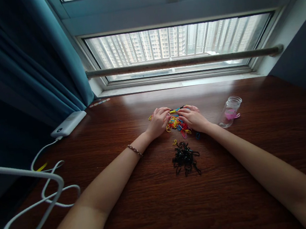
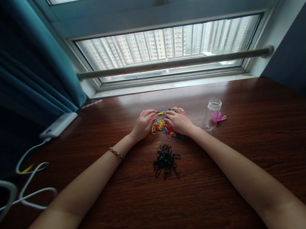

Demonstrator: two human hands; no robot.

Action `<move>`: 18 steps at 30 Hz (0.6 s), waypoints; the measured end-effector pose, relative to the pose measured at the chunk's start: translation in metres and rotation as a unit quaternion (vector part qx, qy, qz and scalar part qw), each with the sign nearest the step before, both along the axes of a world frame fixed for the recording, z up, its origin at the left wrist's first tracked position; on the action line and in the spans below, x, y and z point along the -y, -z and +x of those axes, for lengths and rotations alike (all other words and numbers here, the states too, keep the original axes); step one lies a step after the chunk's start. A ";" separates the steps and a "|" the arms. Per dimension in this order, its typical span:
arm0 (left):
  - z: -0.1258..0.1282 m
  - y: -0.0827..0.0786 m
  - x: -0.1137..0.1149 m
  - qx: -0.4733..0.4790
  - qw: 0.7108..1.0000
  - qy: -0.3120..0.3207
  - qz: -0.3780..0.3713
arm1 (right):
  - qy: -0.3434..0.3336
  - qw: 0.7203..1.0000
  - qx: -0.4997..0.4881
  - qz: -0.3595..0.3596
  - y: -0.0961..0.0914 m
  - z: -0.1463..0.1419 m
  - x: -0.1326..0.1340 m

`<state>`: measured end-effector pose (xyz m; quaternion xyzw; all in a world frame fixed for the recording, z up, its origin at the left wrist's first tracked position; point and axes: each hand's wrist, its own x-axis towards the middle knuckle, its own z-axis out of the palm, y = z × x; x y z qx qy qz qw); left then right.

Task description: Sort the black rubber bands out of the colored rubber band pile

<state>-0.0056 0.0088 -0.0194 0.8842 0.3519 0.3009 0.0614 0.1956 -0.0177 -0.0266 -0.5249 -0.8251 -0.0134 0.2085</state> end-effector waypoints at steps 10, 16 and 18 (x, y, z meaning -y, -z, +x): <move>0.014 -0.009 0.024 0.049 0.978 0.174 -0.104 | 0.033 0.999 -0.010 0.007 0.000 0.003 -0.001; 0.020 -0.007 0.034 -0.013 0.954 0.269 -0.129 | 0.029 0.999 0.015 -0.006 0.004 0.004 -0.002; 0.020 -0.007 0.035 -0.019 0.950 0.283 -0.130 | 0.035 0.999 0.008 -0.005 0.005 0.004 -0.002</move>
